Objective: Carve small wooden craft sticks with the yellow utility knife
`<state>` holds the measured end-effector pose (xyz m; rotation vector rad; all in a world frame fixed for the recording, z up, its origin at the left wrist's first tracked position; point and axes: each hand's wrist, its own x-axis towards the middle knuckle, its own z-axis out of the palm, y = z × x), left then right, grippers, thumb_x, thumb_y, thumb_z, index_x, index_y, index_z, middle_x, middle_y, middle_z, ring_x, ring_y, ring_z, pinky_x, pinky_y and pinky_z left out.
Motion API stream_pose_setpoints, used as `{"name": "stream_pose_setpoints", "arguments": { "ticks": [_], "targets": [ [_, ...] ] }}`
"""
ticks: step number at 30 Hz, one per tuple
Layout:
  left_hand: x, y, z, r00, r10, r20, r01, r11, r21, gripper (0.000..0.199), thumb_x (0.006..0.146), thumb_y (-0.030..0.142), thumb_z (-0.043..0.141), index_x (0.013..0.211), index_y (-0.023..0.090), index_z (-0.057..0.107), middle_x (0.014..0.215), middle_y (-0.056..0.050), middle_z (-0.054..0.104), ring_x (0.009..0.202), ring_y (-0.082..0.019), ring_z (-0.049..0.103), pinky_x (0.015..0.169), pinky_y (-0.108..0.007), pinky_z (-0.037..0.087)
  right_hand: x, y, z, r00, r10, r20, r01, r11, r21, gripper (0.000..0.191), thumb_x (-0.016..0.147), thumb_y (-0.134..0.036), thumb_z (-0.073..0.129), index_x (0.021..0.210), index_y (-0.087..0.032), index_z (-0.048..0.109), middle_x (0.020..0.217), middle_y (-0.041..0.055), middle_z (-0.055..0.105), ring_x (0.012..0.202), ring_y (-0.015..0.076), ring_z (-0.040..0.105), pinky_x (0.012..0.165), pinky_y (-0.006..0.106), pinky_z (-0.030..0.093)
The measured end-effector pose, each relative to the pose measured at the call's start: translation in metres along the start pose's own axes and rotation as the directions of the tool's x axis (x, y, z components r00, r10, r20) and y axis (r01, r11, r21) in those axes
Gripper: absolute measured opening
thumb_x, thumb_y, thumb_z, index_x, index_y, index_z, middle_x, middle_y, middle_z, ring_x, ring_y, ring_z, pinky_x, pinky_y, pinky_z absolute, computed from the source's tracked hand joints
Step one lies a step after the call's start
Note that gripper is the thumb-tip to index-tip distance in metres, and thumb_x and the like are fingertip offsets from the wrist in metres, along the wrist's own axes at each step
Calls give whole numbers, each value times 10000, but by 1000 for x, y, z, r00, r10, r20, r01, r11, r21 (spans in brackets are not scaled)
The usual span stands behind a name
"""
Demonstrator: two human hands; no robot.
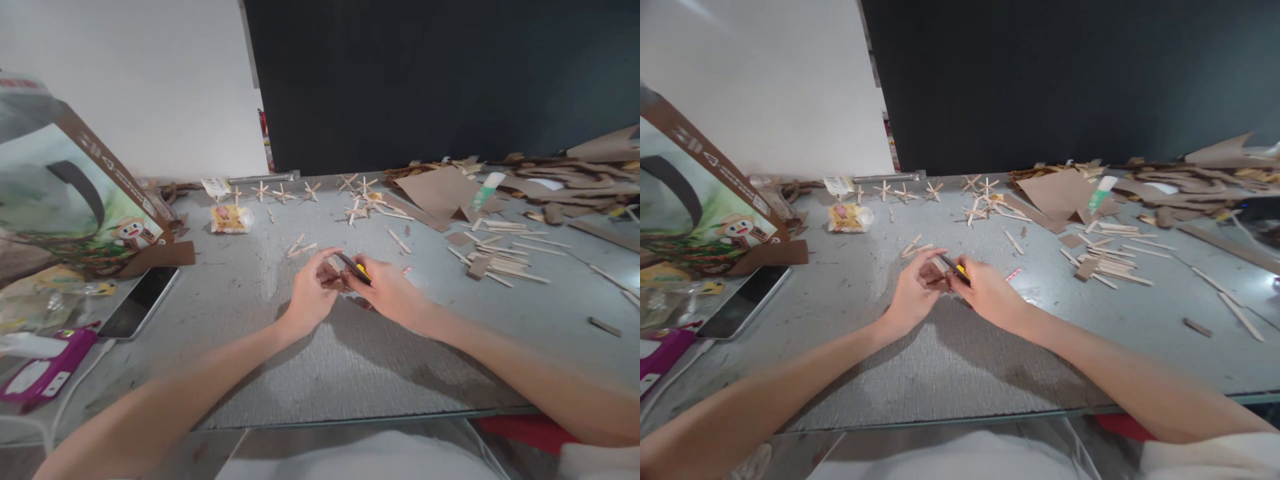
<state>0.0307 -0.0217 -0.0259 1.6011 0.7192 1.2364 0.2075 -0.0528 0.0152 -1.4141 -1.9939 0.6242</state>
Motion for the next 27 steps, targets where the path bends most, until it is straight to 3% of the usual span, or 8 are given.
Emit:
{"name": "stream_pose_setpoints", "arguments": {
  "ticks": [5, 8, 15, 27],
  "targets": [
    [1, -2, 0, 997, -74, 4, 74, 994, -82, 523, 745, 130, 742, 1243, 217, 608, 730, 85, 595, 659, -134, 725, 695, -295, 636, 0, -4, -2, 999, 51, 19, -52, 998, 47, 156, 976, -345, 509, 853, -251, 485, 665, -6, 587, 543, 161, 546, 525, 281, 403],
    [3, -1, 0, 992, -120, 35, 124, 977, -174, 556, 726, 174, 813, 1241, 206, 607, 726, 74, 626, 653, -152, 740, 688, -298, 626, 0, -6, -6, 991, 114, 76, -125, 979, 164, 172, 960, -381, 548, 870, -237, 529, 698, 1, 600, 550, 150, 557, 484, 259, 458],
    [2, 12, -2, 968, -210, 138, 240, 935, -262, 661, 727, 359, 925, 1292, 194, 625, 752, 33, 675, 673, -159, 740, 718, -309, 615, 2, -2, -13, 922, 241, 304, -353, 845, 401, 329, 922, -529, 635, 828, -229, 535, 417, -99, 405, 410, 97, 379, 549, 282, 551],
    [1, 16, -2, 961, -215, 177, 253, 937, -241, 705, 743, 416, 928, 1336, 211, 607, 792, 21, 669, 711, -153, 721, 749, -317, 596, 4, -1, -19, 910, 202, 362, -366, 802, 473, 389, 862, -569, 700, 755, -228, 545, 411, -105, 383, 396, 82, 336, 518, 261, 474]
  ]
}}
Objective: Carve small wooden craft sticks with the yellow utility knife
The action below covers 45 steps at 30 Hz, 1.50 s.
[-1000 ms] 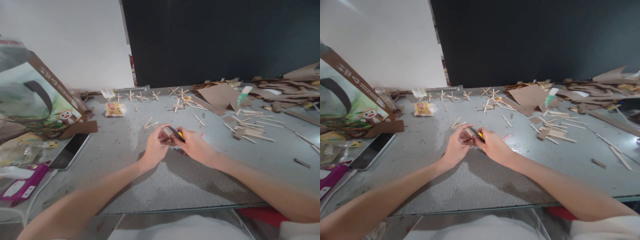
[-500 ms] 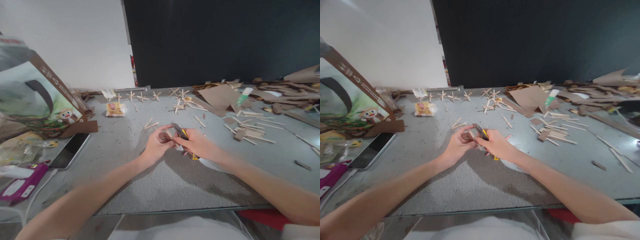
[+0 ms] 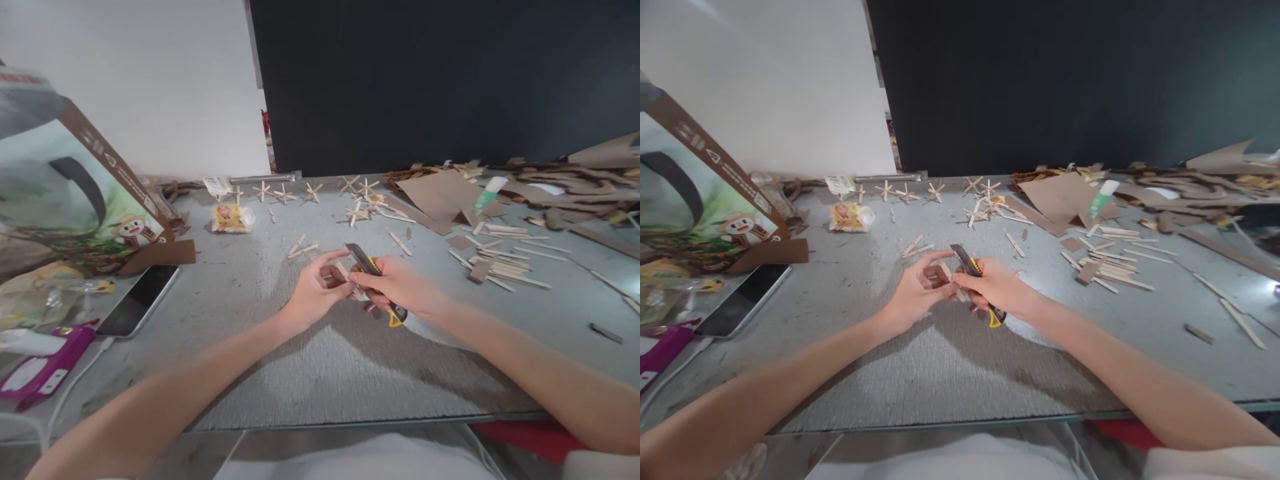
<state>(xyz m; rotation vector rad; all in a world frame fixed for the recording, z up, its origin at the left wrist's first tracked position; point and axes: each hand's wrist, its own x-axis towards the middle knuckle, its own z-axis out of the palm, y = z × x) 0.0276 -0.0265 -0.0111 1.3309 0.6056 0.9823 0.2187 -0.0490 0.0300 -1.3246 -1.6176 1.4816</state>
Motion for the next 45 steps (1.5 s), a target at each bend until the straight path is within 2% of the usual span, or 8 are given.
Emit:
{"name": "stream_pose_setpoints", "arguments": {
  "ticks": [12, 16, 18, 21, 24, 27, 30, 45],
  "targets": [
    [1, 3, 1, 1000, 7, 18, -6, 999, -39, 743, 758, 348, 920, 1390, 213, 553, 813, 21, 681, 706, -144, 709, 743, -314, 592, -2, 1, -6, 995, 17, 95, -28, 992, 124, 469, 865, -633, 720, 718, -217, 561, 448, -102, 368, 434, 79, 333, 604, 287, 529],
    [1, 3, 1, 1000, 30, -1, -30, 1000, 3, 715, 765, 356, 907, 1362, 205, 544, 784, 27, 681, 693, -156, 723, 729, -319, 601, -1, 1, -5, 998, 15, 60, -21, 994, 110, 468, 867, -650, 716, 760, -225, 552, 457, -105, 369, 441, 83, 348, 609, 305, 576],
    [1, 2, 0, 999, 49, -23, -48, 997, 55, 679, 772, 349, 896, 1337, 197, 551, 781, 21, 682, 697, -168, 733, 720, -324, 608, -1, 0, -3, 1000, 10, -6, -9, 999, 50, 432, 870, -627, 722, 824, -232, 552, 465, -109, 379, 438, 92, 369, 584, 312, 597],
    [-1, -2, 0, 993, 100, -61, -90, 984, 153, 557, 807, 315, 847, 1282, 193, 584, 785, 15, 677, 706, -172, 743, 719, -324, 616, -3, 1, 1, 988, -66, -142, 49, 991, -121, 376, 868, -561, 742, 957, -239, 571, 602, -50, 559, 526, 135, 546, 535, 296, 608],
    [-3, -7, 1, 983, 164, -85, -139, 960, 245, 449, 824, 251, 791, 1232, 196, 613, 808, 22, 663, 686, -150, 738, 708, -303, 617, -5, 3, 5, 962, -185, -202, 112, 939, -326, 304, 895, -509, 704, 926, -234, 577, 776, 21, 674, 665, 181, 680, 497, 266, 581],
    [-6, -11, 3, 975, 209, -80, -173, 930, 325, 386, 846, 219, 739, 1215, 198, 626, 810, 23, 655, 694, -144, 739, 707, -291, 618, -6, 5, 7, 961, -225, -162, 136, 891, -433, 210, 950, -408, 603, 844, -230, 570, 729, 13, 674, 605, 171, 684, 505, 256, 549],
    [-7, -13, 3, 974, 214, -69, -175, 915, 363, 373, 853, 239, 733, 1208, 199, 624, 804, 14, 672, 712, -155, 743, 697, -290, 624, -5, 5, 7, 964, -234, -130, 139, 852, -504, 155, 980, -340, 529, 894, -228, 594, 695, -1, 678, 562, 163, 683, 517, 247, 490],
    [-7, -10, -2, 992, 127, 14, -117, 862, 493, 373, 815, 149, 717, 1175, 209, 644, 819, -20, 726, 749, -180, 732, 727, -309, 586, -1, 13, 4, 960, -278, -36, 190, 741, -644, 237, 1025, -393, 497, 866, -238, 580, 661, 15, 645, 535, 163, 582, 554, 279, 359]
  ]
}}
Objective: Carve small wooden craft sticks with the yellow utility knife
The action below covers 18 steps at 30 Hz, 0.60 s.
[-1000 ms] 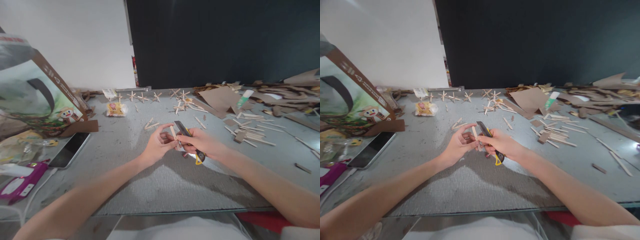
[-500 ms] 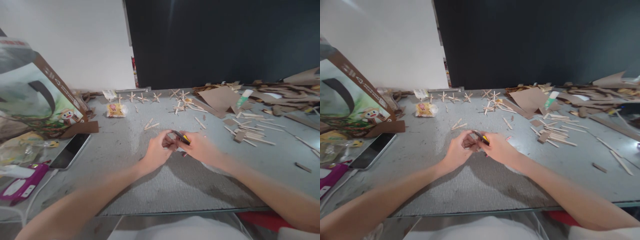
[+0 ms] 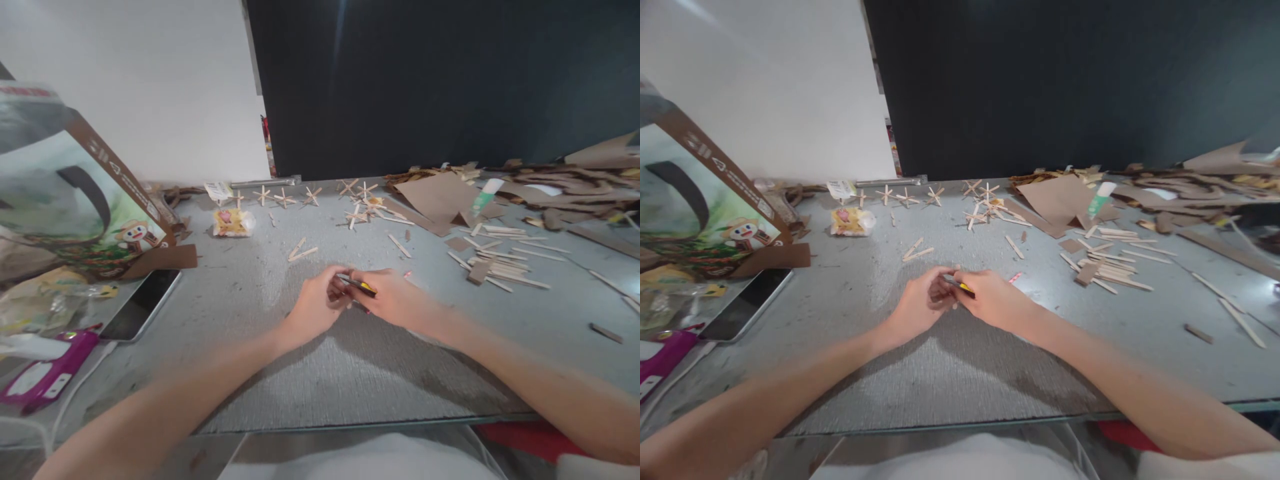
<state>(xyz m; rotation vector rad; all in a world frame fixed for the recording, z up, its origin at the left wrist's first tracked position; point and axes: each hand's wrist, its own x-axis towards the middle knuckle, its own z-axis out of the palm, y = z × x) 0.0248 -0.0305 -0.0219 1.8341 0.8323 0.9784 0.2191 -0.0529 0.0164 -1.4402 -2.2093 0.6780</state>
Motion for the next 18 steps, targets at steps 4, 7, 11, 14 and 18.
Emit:
{"name": "stream_pose_setpoints", "arguments": {
  "ticks": [4, 7, 11, 14, 18],
  "targets": [
    [0, 3, 1, 1000, -27, -9, 27, 1000, 11, 344, 819, 127, 690, 1153, 195, 647, 776, -10, 710, 719, -169, 709, 722, -307, 570, 0, 0, -1, 999, 14, 47, -14, 1000, 14, 246, 1042, -398, 474, 1066, -215, 637, 676, 19, 675, 563, 173, 626, 553, 270, 375],
    [1, 0, 1, 999, -38, -12, 38, 999, -29, 357, 800, 128, 703, 1146, 193, 643, 753, 6, 697, 707, -160, 703, 724, -301, 569, 1, -1, -2, 999, 10, 39, -11, 1000, 17, 226, 1035, -372, 485, 1073, -211, 638, 699, 21, 690, 581, 167, 647, 558, 261, 395],
    [5, -3, 0, 995, -95, 12, 95, 979, -181, 359, 729, 149, 769, 1061, 190, 640, 719, 29, 672, 674, -152, 704, 686, -278, 567, 1, -2, -3, 998, 46, 32, -49, 994, 99, 191, 1000, -365, 527, 920, -217, 617, 689, 22, 691, 547, 162, 640, 532, 264, 432],
    [8, 1, -2, 990, -132, 48, 140, 958, -249, 326, 708, 169, 791, 1004, 180, 656, 702, 27, 666, 634, -139, 683, 654, -266, 543, 0, -3, -3, 996, 86, 29, -91, 964, 248, 194, 963, -393, 571, 892, -216, 608, 753, 35, 718, 564, 169, 661, 516, 269, 494],
    [10, 5, -4, 987, -142, 75, 157, 950, -270, 315, 747, 214, 815, 1032, 172, 686, 692, 2, 694, 656, -152, 695, 661, -278, 538, -1, -5, -5, 996, 80, -25, -67, 938, 342, 267, 907, -465, 625, 799, -224, 586, 722, 16, 659, 568, 154, 598, 501, 271, 514]
  ]
}}
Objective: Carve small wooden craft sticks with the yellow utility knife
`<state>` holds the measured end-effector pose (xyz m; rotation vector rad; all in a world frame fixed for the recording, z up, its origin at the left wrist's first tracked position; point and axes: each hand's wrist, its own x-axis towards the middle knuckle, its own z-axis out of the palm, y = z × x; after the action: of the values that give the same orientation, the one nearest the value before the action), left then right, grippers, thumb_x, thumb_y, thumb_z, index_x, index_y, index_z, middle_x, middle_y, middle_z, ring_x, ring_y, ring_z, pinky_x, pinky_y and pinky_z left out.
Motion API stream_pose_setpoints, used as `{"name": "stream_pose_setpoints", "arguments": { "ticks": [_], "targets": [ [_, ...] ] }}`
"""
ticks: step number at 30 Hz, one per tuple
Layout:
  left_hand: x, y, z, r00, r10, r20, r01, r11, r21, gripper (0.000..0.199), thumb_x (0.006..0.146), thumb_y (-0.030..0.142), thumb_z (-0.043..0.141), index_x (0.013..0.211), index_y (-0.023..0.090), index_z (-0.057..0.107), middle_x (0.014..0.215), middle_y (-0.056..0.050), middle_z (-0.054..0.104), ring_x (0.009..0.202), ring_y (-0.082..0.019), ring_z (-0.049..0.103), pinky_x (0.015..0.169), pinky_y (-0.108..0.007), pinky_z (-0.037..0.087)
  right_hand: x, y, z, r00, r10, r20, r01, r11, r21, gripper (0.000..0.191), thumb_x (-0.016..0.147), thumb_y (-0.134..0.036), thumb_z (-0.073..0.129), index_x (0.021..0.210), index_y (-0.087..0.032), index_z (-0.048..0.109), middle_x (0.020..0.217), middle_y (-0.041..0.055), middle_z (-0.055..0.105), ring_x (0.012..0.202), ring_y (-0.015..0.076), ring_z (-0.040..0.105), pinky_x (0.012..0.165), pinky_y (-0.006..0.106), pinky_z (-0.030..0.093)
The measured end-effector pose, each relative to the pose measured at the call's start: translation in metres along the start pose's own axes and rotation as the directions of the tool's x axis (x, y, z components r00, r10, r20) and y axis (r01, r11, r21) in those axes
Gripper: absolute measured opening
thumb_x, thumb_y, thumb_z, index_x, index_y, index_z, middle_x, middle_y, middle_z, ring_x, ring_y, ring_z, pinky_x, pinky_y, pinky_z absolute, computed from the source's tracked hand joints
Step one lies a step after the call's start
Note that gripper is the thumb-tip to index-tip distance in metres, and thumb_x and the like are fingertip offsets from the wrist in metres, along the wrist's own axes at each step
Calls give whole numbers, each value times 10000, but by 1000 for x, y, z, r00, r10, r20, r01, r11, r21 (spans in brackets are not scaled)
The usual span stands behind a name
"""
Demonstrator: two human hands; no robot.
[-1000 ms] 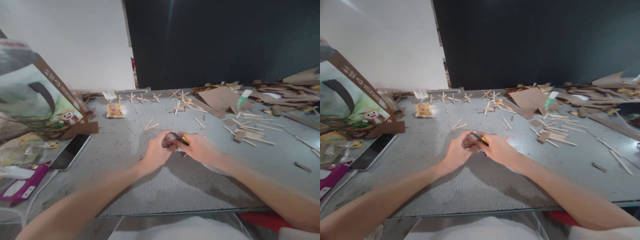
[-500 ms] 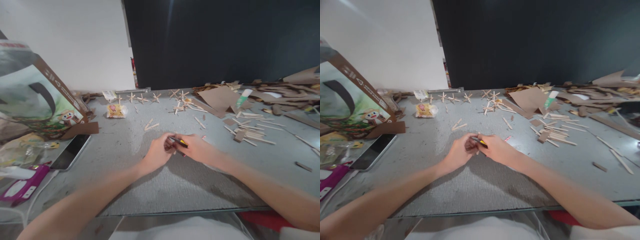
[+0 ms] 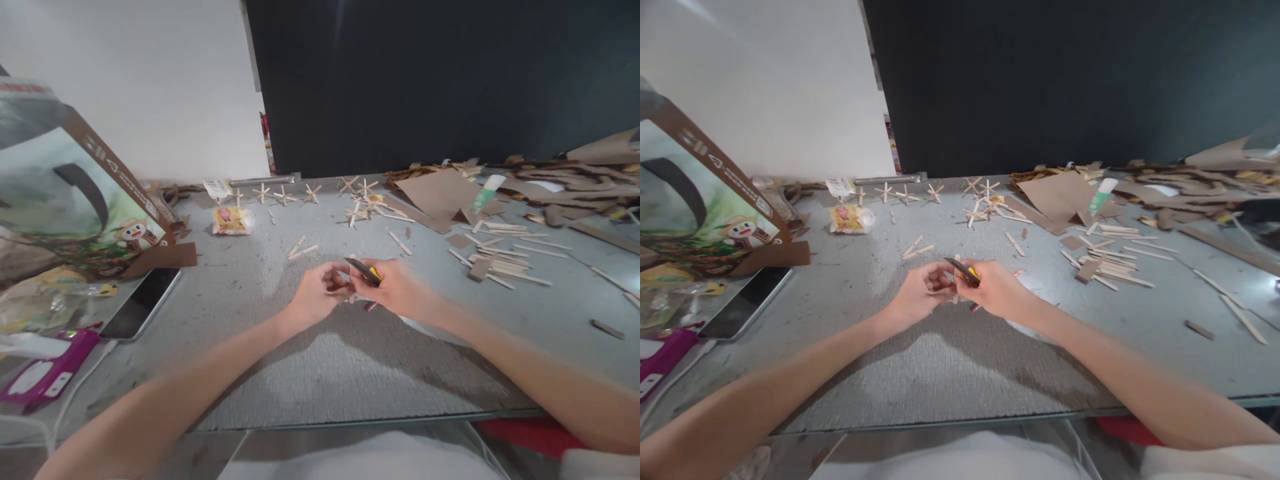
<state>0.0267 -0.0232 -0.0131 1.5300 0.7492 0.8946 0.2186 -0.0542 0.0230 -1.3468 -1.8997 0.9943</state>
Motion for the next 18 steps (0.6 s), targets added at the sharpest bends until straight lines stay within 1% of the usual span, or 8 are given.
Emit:
{"name": "stream_pose_setpoints", "arguments": {
  "ticks": [2, 4, 7, 10, 12, 15, 18],
  "targets": [
    [0, -1, -1, 1000, -7, -12, 7, 1000, -8, 324, 742, 243, 842, 1017, 174, 686, 686, 1, 695, 660, -156, 696, 660, -282, 534, 1, -1, -3, 999, -11, -32, 11, 1000, -1, 294, 884, -480, 649, 759, -224, 578, 673, -5, 599, 556, 135, 526, 493, 264, 473],
    [2, -3, -3, 999, -27, -47, 27, 1000, -16, 334, 739, 286, 864, 993, 179, 676, 688, 1, 700, 645, -152, 684, 648, -282, 523, 2, -1, -9, 995, -6, -98, 4, 1000, -19, 325, 862, -493, 675, 718, -223, 563, 610, -26, 528, 533, 119, 451, 485, 263, 412],
    [6, -6, -9, 990, -52, -130, 45, 998, -54, 387, 720, 344, 895, 979, 179, 660, 707, -8, 715, 642, -148, 678, 634, -277, 515, 4, 0, -19, 982, 56, -183, -57, 998, -5, 389, 847, -550, 688, 689, -233, 527, 533, -45, 448, 485, 113, 381, 464, 278, 329],
    [10, -7, -14, 979, -51, -197, 36, 996, -80, 435, 689, 374, 917, 980, 174, 663, 710, -9, 720, 646, -146, 679, 621, -269, 515, 5, 4, -24, 975, 108, -194, -106, 994, 20, 460, 869, -641, 655, 682, -240, 526, 504, -42, 424, 455, 115, 349, 450, 289, 275],
    [11, -6, -15, 974, -33, -224, 18, 998, -67, 442, 688, 396, 919, 977, 175, 668, 706, -6, 717, 636, -143, 674, 613, -270, 519, 5, 7, -23, 978, 94, -188, -101, 995, -24, 510, 881, -681, 639, 651, -241, 526, 494, -41, 399, 456, 115, 328, 458, 293, 245],
    [9, -5, -13, 975, 0, -224, -7, 999, -34, 408, 698, 419, 911, 917, 178, 664, 712, -12, 719, 644, -151, 685, 618, -282, 537, 6, 9, -20, 979, 43, -197, -73, 986, -149, 542, 890, -697, 629, 627, -242, 495, 506, -43, 379, 482, 118, 319, 490, 300, 233],
    [6, -4, -10, 980, 15, -198, -15, 1000, -1, 383, 699, 422, 913, 858, 182, 661, 731, -28, 736, 673, -169, 711, 647, -304, 565, 6, 6, -17, 978, -11, -206, -36, 974, -224, 476, 905, -681, 614, 742, -241, 535, 574, -34, 466, 516, 132, 381, 523, 303, 278]
  ]
}}
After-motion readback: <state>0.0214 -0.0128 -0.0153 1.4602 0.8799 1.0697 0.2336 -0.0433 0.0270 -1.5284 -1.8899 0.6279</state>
